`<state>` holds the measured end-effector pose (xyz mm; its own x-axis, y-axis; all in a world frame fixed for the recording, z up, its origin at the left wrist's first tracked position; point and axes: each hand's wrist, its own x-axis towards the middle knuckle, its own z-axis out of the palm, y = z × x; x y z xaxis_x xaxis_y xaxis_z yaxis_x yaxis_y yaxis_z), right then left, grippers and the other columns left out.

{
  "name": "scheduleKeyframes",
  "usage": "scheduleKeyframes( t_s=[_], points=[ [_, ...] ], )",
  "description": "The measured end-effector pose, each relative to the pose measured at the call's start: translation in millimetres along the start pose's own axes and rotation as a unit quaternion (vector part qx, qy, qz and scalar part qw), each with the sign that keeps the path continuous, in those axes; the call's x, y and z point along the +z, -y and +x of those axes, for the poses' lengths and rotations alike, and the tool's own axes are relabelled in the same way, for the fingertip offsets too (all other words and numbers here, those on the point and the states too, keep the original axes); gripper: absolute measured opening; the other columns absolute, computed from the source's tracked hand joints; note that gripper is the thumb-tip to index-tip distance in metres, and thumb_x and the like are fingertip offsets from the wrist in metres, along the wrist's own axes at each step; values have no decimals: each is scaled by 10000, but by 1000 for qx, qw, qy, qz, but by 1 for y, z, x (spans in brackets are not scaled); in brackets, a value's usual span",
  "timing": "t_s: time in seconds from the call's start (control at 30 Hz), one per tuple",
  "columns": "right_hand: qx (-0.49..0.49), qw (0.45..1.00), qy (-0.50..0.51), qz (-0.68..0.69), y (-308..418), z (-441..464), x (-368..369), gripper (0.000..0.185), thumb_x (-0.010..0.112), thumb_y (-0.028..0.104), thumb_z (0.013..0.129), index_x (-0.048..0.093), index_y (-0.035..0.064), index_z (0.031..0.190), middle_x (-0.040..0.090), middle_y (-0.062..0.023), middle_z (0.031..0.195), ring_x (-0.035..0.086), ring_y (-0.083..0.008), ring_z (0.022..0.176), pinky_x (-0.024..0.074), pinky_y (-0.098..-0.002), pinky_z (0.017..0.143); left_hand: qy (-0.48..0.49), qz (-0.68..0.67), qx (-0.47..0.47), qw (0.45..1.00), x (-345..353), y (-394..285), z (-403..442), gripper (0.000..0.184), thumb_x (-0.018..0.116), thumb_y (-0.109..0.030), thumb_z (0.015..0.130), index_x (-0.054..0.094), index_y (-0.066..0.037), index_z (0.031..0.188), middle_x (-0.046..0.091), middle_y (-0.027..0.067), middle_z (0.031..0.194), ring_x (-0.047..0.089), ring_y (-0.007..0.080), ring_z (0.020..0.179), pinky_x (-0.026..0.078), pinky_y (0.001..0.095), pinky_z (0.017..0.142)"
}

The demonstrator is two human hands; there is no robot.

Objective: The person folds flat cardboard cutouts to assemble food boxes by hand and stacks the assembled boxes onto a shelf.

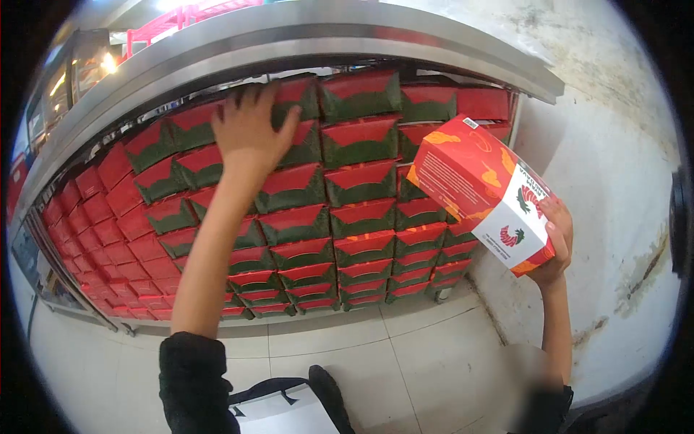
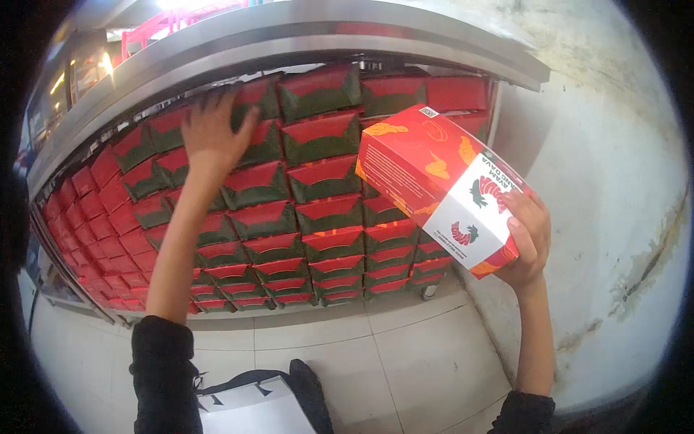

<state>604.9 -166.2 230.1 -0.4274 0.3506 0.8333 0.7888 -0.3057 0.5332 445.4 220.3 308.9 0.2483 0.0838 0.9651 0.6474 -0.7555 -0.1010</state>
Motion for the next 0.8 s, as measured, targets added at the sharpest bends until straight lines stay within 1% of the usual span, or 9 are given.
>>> scheduleKeyframes(
  t_s=[0.13, 0.3, 0.4, 0.47, 0.57, 0.6, 0.67, 0.73, 0.8],
  points=[
    [10, 1000, -21, 18, 12, 12, 9, 670, 785, 248, 672, 350, 89, 1155, 542, -183, 1130, 564, -333, 1020, 430, -515, 890, -25, -15, -4, 1000, 3, -8, -10, 528, 552, -484, 789, 503, -176, 1216, 521, 80, 1184, 442, 321, 1124, 348, 529, 893],
    [7, 998, -48, 46, 38, 37, 29, 647, 779, 224, 678, 351, 91, 1145, 535, -181, 1141, 559, -336, 1025, 424, -523, 898, -49, -26, 2, 998, 9, -3, -16, 493, 554, -450, 794, 510, -178, 1202, 527, 65, 1167, 448, 305, 1115, 345, 515, 894],
    [-38, 993, -51, 96, 45, 50, 45, 506, 711, 172, 733, 377, 87, 1104, 555, -168, 1118, 563, -343, 1019, 402, -532, 927, -60, -31, 15, 998, 7, 0, -14, 459, 536, -426, 811, 511, -183, 1199, 533, 59, 1154, 449, 289, 1115, 334, 513, 904],
    [-51, 991, -54, 115, 52, 60, 57, 465, 693, 171, 748, 392, 82, 1091, 562, -173, 1113, 562, -344, 1025, 391, -531, 936, -2, -39, 17, 999, 2, 4, -8, 442, 495, -437, 840, 515, -182, 1201, 540, 65, 1152, 465, 286, 1111, 294, 545, 932],
    [-43, 990, -70, 114, 61, 70, 71, 481, 703, 183, 742, 394, 83, 1096, 562, -176, 1124, 560, -344, 1035, 386, -523, 941, 27, -63, 33, 997, -4, 23, 8, 455, 455, -467, 860, 509, -201, 1225, 544, 81, 1154, 480, 298, 1111, 236, 589, 960],
    [-43, 990, -69, 113, 63, 72, 74, 481, 703, 183, 742, 394, 83, 1096, 562, -176, 1124, 560, -344, 1035, 386, -523, 941, 26, -65, 33, 997, -9, 29, 11, 455, 455, -467, 860, 509, -201, 1225, 544, 81, 1154, 480, 298, 1111, 236, 589, 960],
    [-23, 988, -106, 112, 68, 77, 79, 494, 713, 193, 735, 402, 84, 1102, 562, -173, 1136, 558, -345, 1040, 385, -518, 936, -4, 0, 50, 999, -18, 40, 14, 434, 455, -474, 848, 543, -214, 1185, 534, 96, 1176, 452, 313, 1147, 168, 645, 978],
    [-20, 988, -112, 102, 73, 86, 82, 501, 715, 207, 731, 407, 84, 1107, 563, -168, 1137, 559, -345, 1038, 386, -516, 932, -34, 11, 71, 997, -9, 52, 8, 406, 456, -446, 857, 532, -243, 1200, 537, 75, 1169, 450, 314, 1140, 162, 647, 982],
    [-18, 989, -117, 93, 77, 92, 86, 509, 717, 221, 728, 412, 84, 1111, 564, -163, 1139, 560, -345, 1036, 386, -513, 928, 7, -59, 93, 994, 2, 57, 0, 381, 457, -399, 863, 522, -238, 1203, 540, 43, 1162, 455, 309, 1126, 183, 640, 976]
  ],
)
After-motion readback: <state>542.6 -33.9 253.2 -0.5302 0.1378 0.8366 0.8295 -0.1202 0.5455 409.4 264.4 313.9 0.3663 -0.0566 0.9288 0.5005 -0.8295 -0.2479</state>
